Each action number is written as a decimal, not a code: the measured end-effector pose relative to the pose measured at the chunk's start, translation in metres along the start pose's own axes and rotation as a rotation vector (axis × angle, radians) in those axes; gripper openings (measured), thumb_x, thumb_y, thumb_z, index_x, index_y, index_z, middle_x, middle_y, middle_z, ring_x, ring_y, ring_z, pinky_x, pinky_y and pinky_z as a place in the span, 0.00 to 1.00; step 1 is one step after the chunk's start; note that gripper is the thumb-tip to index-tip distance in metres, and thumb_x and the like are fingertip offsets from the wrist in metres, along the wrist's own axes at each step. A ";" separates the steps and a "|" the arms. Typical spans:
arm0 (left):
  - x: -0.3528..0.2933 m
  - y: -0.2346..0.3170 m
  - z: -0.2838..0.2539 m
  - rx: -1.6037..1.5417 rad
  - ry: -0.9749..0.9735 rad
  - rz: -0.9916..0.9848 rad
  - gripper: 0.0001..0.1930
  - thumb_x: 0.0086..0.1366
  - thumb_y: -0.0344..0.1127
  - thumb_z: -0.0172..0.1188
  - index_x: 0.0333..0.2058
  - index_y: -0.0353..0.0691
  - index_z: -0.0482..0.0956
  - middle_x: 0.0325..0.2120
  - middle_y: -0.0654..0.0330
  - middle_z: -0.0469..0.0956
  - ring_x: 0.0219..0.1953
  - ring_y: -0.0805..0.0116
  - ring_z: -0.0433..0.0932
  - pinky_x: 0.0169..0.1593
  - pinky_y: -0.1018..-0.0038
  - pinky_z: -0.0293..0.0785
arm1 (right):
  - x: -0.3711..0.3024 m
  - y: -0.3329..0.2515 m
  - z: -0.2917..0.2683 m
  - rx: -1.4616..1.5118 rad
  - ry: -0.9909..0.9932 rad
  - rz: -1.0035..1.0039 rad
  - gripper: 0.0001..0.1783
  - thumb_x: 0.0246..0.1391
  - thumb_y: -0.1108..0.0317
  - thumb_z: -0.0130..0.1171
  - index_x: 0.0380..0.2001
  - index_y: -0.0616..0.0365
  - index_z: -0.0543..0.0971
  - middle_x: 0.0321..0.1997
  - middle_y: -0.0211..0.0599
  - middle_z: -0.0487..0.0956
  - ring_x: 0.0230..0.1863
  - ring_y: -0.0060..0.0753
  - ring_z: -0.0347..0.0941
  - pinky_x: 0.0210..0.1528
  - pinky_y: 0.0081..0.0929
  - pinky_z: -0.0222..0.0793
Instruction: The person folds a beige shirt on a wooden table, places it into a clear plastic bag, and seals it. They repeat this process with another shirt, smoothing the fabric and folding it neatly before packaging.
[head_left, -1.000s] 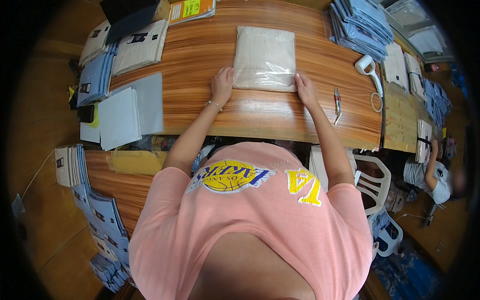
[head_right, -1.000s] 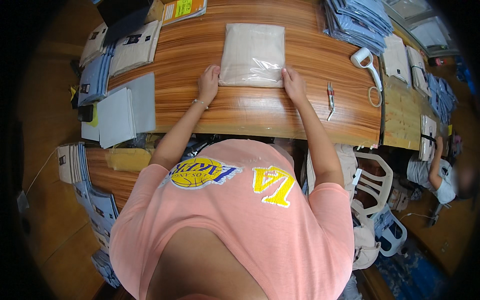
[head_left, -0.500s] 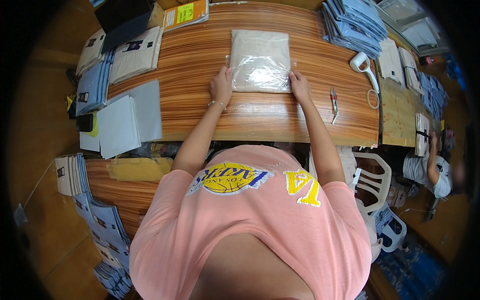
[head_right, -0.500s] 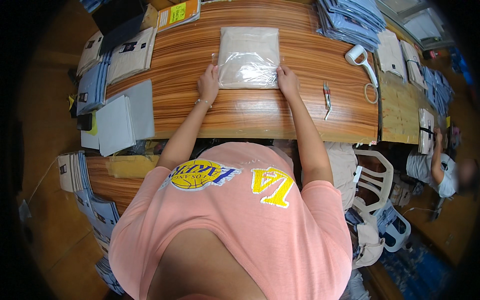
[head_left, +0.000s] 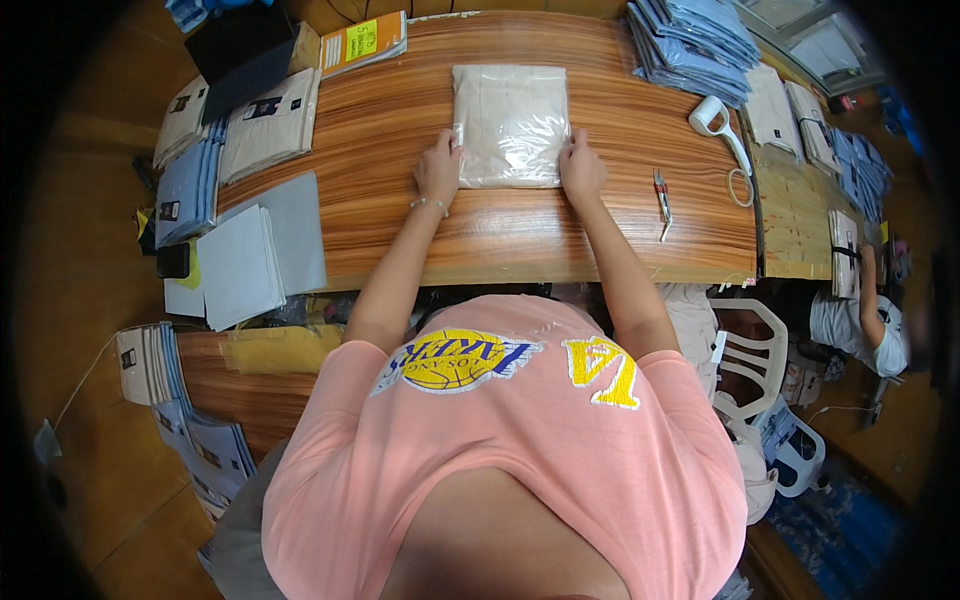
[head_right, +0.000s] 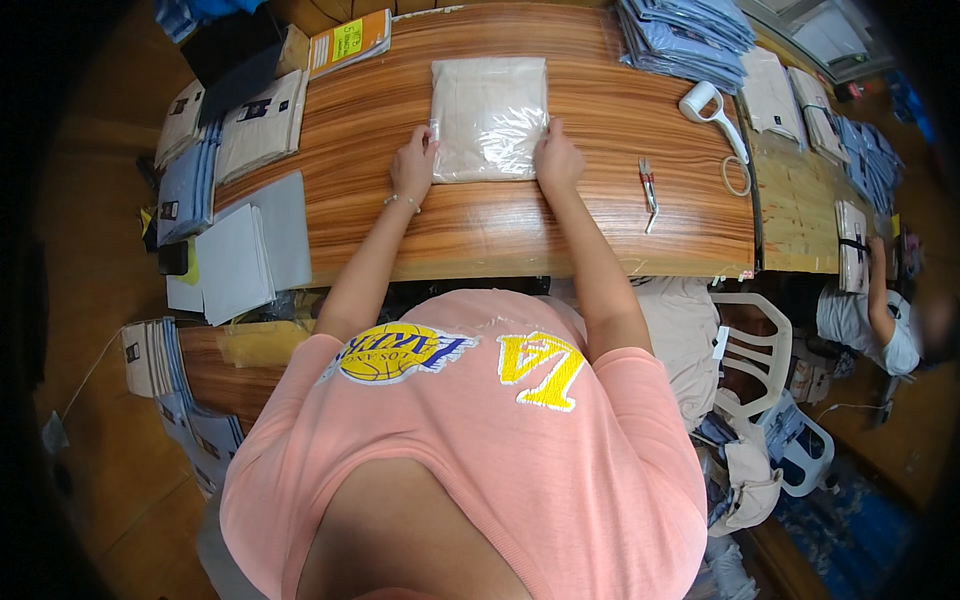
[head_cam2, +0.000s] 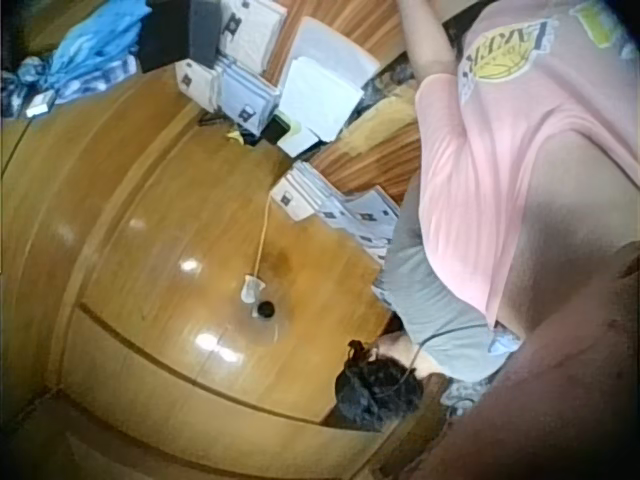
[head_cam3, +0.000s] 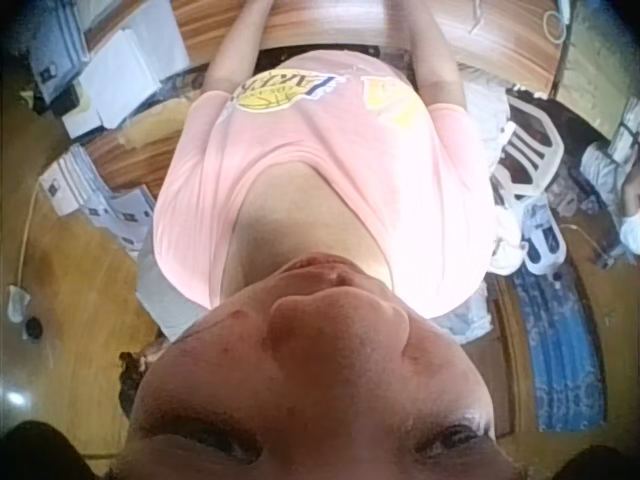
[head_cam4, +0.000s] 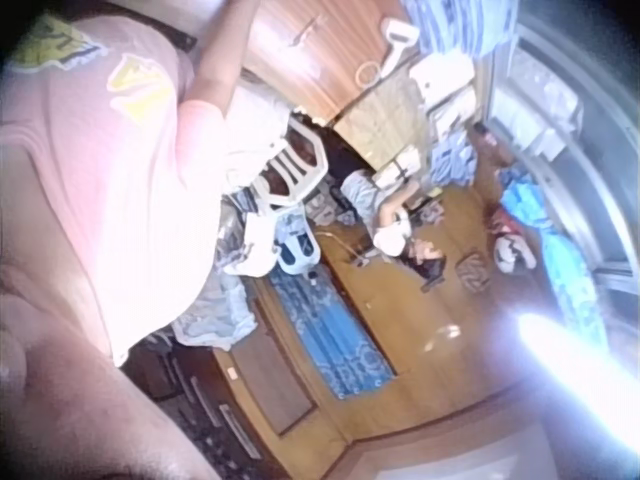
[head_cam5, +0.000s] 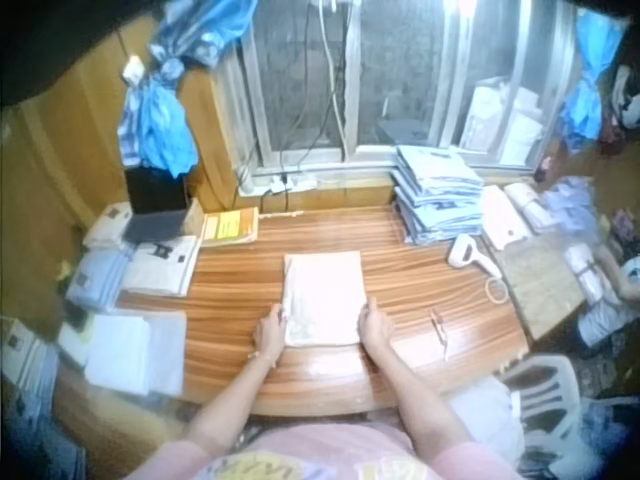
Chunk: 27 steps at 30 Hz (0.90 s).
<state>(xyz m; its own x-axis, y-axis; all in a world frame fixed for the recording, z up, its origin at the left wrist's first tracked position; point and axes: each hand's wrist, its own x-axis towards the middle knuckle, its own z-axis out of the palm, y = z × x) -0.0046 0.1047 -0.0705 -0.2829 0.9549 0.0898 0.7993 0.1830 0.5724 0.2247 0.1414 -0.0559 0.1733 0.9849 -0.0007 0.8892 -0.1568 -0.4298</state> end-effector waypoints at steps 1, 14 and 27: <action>0.000 0.001 0.000 0.012 -0.011 -0.002 0.12 0.63 0.42 0.53 0.44 0.49 0.74 0.27 0.52 0.79 0.31 0.50 0.77 0.35 0.62 0.71 | -0.002 0.002 0.003 -0.003 0.022 -0.043 0.12 0.51 0.61 0.52 0.40 0.48 0.73 0.29 0.41 0.79 0.36 0.50 0.76 0.36 0.46 0.69; -0.006 -0.001 -0.002 0.309 -0.162 -0.037 0.24 0.66 0.52 0.41 0.61 0.67 0.59 0.66 0.52 0.42 0.67 0.45 0.37 0.65 0.47 0.32 | -0.009 0.038 0.030 -0.085 0.245 -0.210 0.22 0.53 0.59 0.51 0.53 0.32 0.72 0.59 0.44 0.64 0.64 0.50 0.52 0.62 0.63 0.39; -0.010 -0.004 -0.012 0.168 0.097 0.422 0.30 0.54 0.29 0.61 0.58 0.47 0.64 0.59 0.47 0.55 0.61 0.47 0.53 0.61 0.54 0.54 | -0.030 0.017 0.002 0.055 0.354 -0.609 0.23 0.39 0.72 0.62 0.44 0.45 0.76 0.54 0.44 0.65 0.60 0.47 0.57 0.61 0.54 0.46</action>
<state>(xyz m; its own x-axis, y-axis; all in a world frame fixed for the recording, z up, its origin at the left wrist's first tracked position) -0.0114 0.0914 -0.0637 0.0438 0.9292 0.3670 0.9276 -0.1743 0.3304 0.2335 0.1098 -0.0651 -0.2125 0.8117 0.5441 0.8506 0.4277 -0.3059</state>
